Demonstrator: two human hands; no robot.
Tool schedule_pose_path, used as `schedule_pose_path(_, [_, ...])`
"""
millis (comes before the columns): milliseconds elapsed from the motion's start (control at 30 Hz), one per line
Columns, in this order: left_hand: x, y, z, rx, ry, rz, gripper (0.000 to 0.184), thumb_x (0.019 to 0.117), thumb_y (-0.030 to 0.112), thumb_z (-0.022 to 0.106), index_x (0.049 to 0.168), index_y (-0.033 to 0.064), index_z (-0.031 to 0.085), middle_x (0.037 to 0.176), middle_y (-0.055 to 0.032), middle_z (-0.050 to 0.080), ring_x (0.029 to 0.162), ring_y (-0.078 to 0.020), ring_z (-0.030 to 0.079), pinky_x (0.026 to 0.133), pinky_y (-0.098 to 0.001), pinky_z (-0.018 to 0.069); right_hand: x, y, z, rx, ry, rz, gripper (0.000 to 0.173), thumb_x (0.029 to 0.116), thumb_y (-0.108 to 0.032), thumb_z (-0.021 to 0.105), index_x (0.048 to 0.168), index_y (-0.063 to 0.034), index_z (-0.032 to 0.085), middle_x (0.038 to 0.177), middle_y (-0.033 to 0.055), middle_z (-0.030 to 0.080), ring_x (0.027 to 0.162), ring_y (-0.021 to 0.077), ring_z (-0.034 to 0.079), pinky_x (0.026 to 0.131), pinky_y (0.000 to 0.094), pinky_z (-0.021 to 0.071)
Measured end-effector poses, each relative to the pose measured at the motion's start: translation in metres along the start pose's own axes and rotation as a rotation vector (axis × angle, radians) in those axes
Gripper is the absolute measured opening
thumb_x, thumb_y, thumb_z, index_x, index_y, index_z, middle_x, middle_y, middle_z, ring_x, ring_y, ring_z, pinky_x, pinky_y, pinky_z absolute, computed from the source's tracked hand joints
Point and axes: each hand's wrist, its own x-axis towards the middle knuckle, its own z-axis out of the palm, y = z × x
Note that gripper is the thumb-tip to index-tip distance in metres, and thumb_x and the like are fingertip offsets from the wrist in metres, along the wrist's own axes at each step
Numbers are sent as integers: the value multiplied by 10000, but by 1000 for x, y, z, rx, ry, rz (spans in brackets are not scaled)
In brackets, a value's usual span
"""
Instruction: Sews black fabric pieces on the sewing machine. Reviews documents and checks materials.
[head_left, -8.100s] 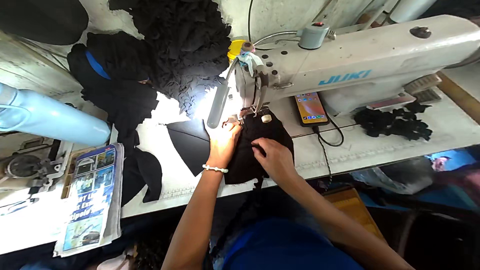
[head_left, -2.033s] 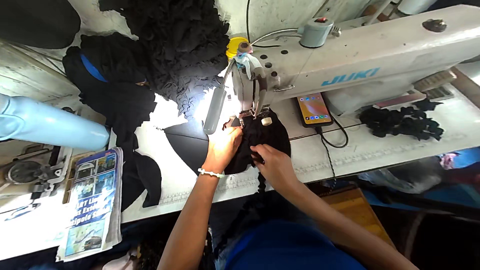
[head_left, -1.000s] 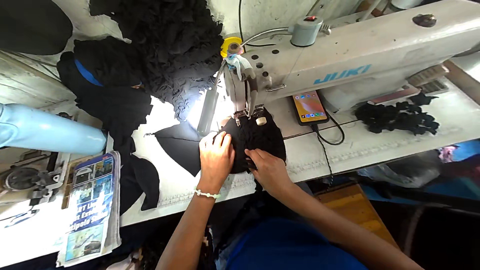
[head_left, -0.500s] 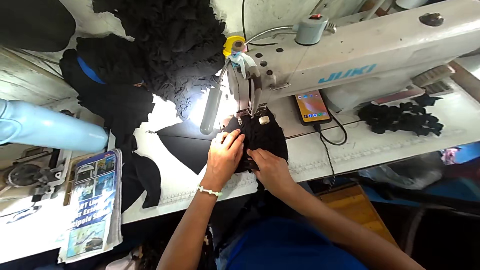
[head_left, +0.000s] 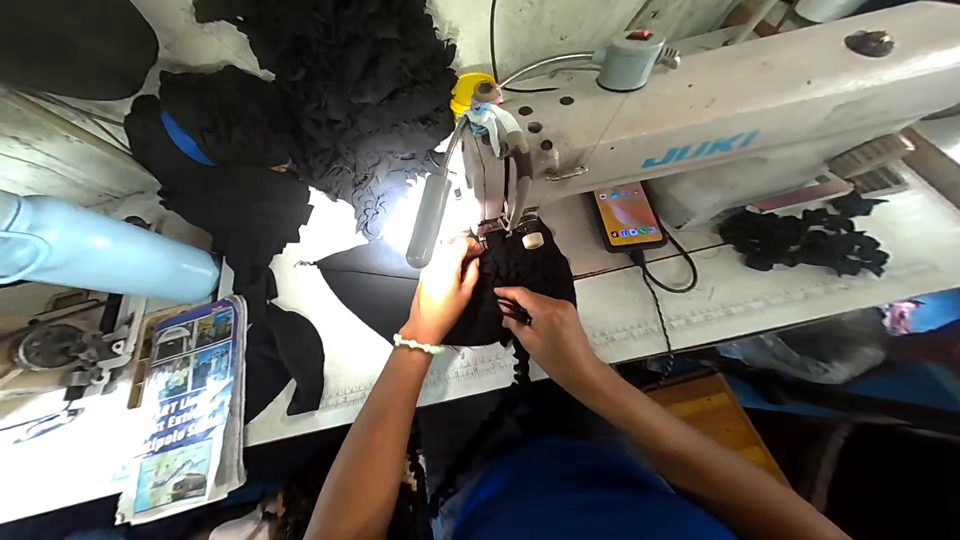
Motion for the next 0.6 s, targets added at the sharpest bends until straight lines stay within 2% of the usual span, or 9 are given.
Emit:
schedule_pose_path(100, [12, -3, 2, 64, -99, 13, 226, 933, 76, 686, 1125, -41, 674, 1057, -183, 719, 1030, -340, 699, 920, -526, 551, 8, -2, -9, 144, -15, 103, 222, 982, -101, 596, 1128, -17, 740, 805, 29, 752, 727, 77, 706, 720, 221, 573])
schedule_pose_path(200, [12, 5, 3, 122, -111, -59, 328, 874, 184, 774, 1100, -29, 670, 998, -188, 707, 963, -361, 695, 841, -547, 558, 19, -4, -21, 327, -25, 227, 203, 1033, -114, 555, 1095, -39, 734, 785, -41, 728, 689, -22, 633, 659, 162, 508])
schedule_pose_path(267, [9, 13, 8, 169, -84, -126, 404, 843, 240, 818, 1104, -22, 659, 948, -196, 685, 902, -375, 691, 756, -552, 563, 25, -3, -26, 433, -14, 269, 188, 1034, -98, 560, 1083, -46, 734, 773, -50, 728, 654, -28, 608, 593, 156, 463])
schedule_pose_path(333, [6, 16, 18, 234, 11, -140, 413, 829, 242, 832, 1096, -26, 664, 920, -196, 683, 859, -372, 701, 694, -532, 571, 31, -2, -30, 505, -3, 303, 185, 1031, -80, 566, 1092, -47, 737, 765, -44, 732, 632, -17, 601, 556, 160, 440])
schedule_pose_path(433, [5, 19, 29, 285, 157, -121, 345, 825, 206, 826, 1032, -21, 669, 881, -180, 668, 817, -356, 700, 623, -492, 563, 35, -2, -32, 533, 13, 320, 173, 1027, -74, 581, 1096, -52, 738, 756, -42, 729, 611, -12, 593, 532, 158, 426])
schedule_pose_path(500, [5, 20, 30, 282, 176, -137, 245, 860, 170, 789, 997, 1, 676, 826, -160, 668, 765, -346, 697, 604, -495, 553, 33, -1, -31, 544, 11, 330, 159, 1016, -62, 599, 1100, -49, 733, 742, -40, 727, 601, -10, 589, 521, 155, 417])
schedule_pose_path(600, [3, 17, 30, 261, 162, -129, 76, 910, 92, 717, 960, 36, 721, 811, -132, 694, 788, -321, 712, 660, -497, 569, 29, 1, -29, 529, -26, 338, 184, 1003, -63, 613, 1157, -38, 710, 731, -37, 718, 607, -3, 595, 542, 156, 430])
